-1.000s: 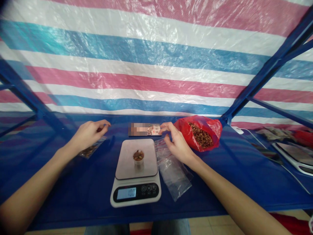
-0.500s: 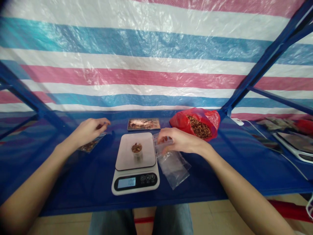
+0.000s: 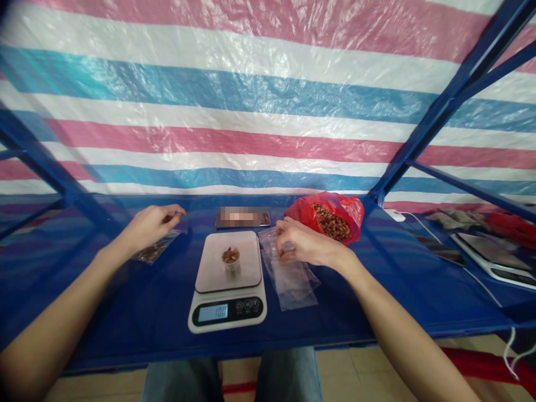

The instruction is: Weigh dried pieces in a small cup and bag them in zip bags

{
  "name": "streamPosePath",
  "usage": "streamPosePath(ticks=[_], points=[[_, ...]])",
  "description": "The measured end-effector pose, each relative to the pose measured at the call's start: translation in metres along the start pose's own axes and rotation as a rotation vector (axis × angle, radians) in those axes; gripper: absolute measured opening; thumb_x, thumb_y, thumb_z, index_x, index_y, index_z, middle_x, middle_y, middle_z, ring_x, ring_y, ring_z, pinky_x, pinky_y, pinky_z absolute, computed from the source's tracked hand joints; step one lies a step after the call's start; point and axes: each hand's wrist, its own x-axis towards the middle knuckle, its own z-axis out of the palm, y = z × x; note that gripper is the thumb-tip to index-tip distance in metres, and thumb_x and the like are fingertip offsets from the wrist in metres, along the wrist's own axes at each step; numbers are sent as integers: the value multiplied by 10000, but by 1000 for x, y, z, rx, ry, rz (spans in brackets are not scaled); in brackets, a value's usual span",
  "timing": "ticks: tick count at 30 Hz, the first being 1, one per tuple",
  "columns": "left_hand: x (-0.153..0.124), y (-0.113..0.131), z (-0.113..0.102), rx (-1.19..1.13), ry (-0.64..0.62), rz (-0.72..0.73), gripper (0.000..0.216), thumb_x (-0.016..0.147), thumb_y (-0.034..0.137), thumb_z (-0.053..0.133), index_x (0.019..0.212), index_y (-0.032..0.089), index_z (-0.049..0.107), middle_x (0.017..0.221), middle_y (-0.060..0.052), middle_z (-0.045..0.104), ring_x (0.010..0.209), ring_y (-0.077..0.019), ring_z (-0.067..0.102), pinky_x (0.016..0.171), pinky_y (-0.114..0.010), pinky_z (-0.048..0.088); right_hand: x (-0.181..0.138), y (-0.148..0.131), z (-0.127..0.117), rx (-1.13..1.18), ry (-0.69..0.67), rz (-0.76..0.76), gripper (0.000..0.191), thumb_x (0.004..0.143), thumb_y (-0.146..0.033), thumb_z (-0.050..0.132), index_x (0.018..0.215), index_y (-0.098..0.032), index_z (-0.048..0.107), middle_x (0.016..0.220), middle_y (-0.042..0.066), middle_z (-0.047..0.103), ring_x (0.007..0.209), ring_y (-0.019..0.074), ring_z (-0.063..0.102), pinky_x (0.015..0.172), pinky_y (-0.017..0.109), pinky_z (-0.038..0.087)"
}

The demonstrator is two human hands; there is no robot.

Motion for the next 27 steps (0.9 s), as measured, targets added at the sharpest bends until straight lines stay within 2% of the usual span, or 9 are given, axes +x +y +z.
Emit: streamPosePath(ticks=[3,6,11,14,16,18,20,23,27], points=[[-1,-1,-7,-38,82,-27,422,993,418,419,1174,243,757,837,-43,785,797,-252,735,703,-299,443,-5,-4,-6,63,50,-20,109,910,-229,808,804,-231,782,922,41,640,910,224,619,796,341,494],[-2,-1,-12,-151,219,-65,415,973,417,452,1148,210,766,714,-12,712,666,-208,659,664,-290,418,-11,-10,-16,127,90,-34,146,974,-234,723,829,-217,738,884,28,677,808,191,630,742,320,481],[-2,15,-13,-556,389,-60,379,956,447,545,1079,160,760,671,11,606,573,-146,519,596,-269,414,-12,-14,-25,80,224,28,158,997,-164,598,850,-207,640,767,-2,651,688,161,589,653,293,424],[3,42,-24,-776,307,46,369,973,493,593,1039,175,766,749,-5,646,613,-143,564,616,-268,468,-1,-17,-32,60,353,-1,181,1032,-171,538,861,-205,589,787,7,640,695,156,593,647,288,417],[10,67,-37,-837,193,208,369,974,521,626,1005,187,780,957,-61,739,811,-180,672,739,-291,536,14,-24,-41,11,456,-54,170,1057,-181,500,907,-209,573,816,10,633,718,156,596,679,292,427],[18,95,-52,-807,49,354,350,984,512,640,1096,218,794,1121,-76,772,994,-214,707,836,-311,544,33,-36,-52,-67,531,-118,141,1065,-189,491,951,-212,571,823,4,622,719,155,589,697,299,420],[29,121,-63,-769,-6,442,333,961,496,683,1111,224,803,1177,-70,781,1010,-217,711,829,-311,534,55,-50,-64,-130,579,-169,120,1053,-178,501,964,-211,573,820,2,621,711,156,582,690,306,400],[49,145,-70,-784,47,454,295,950,447,694,1032,193,818,1040,-59,817,896,-203,715,802,-316,518,88,-65,-76,-142,669,-215,118,1019,-138,527,942,-210,581,808,0,625,716,164,579,685,316,383],[76,148,-66,-914,195,419,256,923,364,695,853,152,818,888,-66,814,861,-206,721,817,-325,519,120,-65,-75,-89,885,-281,110,987,-114,588,971,-219,617,940,28,669,881,199,608,798,343,435]])
